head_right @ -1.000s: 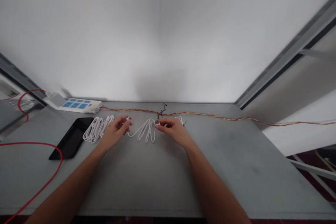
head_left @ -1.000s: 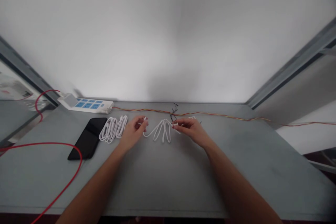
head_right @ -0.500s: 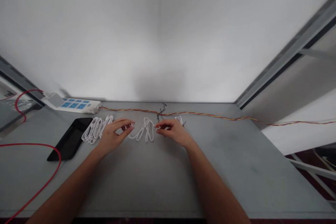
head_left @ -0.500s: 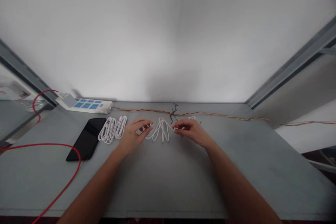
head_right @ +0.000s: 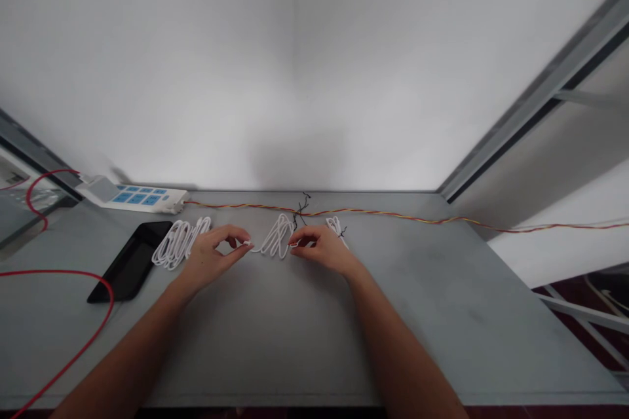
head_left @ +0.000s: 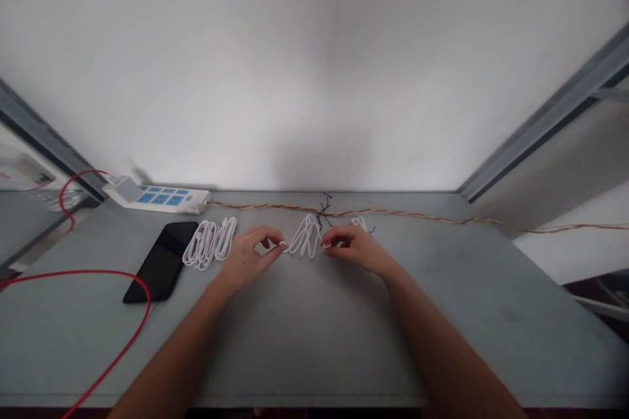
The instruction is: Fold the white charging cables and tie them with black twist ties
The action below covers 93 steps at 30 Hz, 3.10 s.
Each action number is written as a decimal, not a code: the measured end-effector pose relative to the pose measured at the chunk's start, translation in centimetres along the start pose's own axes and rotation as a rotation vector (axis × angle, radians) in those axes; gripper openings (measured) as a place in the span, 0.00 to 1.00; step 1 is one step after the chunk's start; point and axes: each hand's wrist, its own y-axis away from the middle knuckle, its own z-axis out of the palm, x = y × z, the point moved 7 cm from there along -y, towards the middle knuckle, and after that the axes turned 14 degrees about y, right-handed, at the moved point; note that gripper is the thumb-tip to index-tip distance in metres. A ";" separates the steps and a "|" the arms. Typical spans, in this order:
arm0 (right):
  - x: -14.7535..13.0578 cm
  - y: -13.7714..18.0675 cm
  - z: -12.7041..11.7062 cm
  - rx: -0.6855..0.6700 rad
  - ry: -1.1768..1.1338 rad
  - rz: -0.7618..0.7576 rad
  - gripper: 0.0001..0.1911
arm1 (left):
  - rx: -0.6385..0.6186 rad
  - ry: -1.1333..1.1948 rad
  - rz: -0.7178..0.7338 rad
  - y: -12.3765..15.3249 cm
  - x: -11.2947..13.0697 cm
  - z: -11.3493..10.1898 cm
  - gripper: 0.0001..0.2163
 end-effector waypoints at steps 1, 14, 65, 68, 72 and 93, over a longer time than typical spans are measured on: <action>0.0 0.0 0.0 -0.004 0.001 -0.002 0.08 | 0.001 0.004 0.013 0.0 0.0 0.0 0.04; 0.2 -0.2 0.3 -0.013 0.013 -0.013 0.07 | 0.037 0.029 0.071 0.2 0.4 0.1 0.04; -1.1 -0.1 0.4 -0.012 0.070 -0.059 0.07 | 0.030 -0.003 0.065 0.2 0.6 0.2 0.04; -1.0 -0.1 0.4 -0.014 0.073 -0.058 0.07 | 0.027 -0.007 0.072 0.1 0.7 0.2 0.04; -1.0 -0.2 0.5 -0.015 0.067 -0.053 0.07 | 0.025 -0.015 0.067 0.1 0.8 0.2 0.04; -1.0 -0.1 0.4 -0.014 0.062 -0.062 0.07 | 0.031 -0.001 0.036 0.2 0.5 0.2 0.05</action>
